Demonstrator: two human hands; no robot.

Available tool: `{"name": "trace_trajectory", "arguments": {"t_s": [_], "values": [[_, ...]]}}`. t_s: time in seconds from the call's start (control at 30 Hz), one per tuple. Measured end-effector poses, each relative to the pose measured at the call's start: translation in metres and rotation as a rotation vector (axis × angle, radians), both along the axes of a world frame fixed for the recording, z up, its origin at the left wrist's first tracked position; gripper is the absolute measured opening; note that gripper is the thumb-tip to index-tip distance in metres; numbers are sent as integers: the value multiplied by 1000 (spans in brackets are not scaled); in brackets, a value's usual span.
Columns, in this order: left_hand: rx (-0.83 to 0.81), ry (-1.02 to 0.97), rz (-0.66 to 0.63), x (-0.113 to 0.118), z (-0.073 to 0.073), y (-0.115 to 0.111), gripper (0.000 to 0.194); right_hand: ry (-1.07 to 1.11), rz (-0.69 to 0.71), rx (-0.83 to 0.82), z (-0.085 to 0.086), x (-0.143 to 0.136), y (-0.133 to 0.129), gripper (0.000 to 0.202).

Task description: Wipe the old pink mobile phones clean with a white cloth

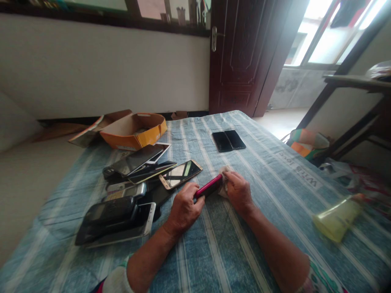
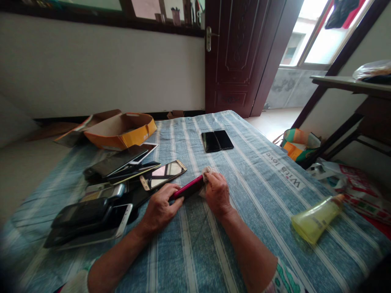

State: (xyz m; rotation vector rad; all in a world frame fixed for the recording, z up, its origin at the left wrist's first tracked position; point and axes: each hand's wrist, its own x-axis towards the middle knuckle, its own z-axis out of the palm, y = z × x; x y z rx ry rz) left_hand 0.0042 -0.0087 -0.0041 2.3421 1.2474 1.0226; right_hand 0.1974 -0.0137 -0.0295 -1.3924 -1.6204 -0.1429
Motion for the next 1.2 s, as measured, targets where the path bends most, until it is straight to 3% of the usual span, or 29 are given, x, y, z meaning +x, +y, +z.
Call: {"name": "trace_trajectory", "arguments": {"t_s": [0.1,0.27,0.53,0.87,0.97,1.2], "values": [[-16,-9,-13,0,0,0,12,-140,72,121,10,-14,-11,34],[-22,-22,-52,1,1,-1,14,-331,255,137,17,-37,-25,31],[2,13,-36,1,-2,-2,10,-369,-7,28,14,-17,-17,32],[-37,-51,-75,1,3,-5,13,-339,182,177,13,-56,-36,31],[-26,-42,-68,1,2,-5,14,-349,184,156,14,-52,-35,30],[-19,26,-27,2,0,-4,11,-387,25,28,14,-22,-22,32]]}}
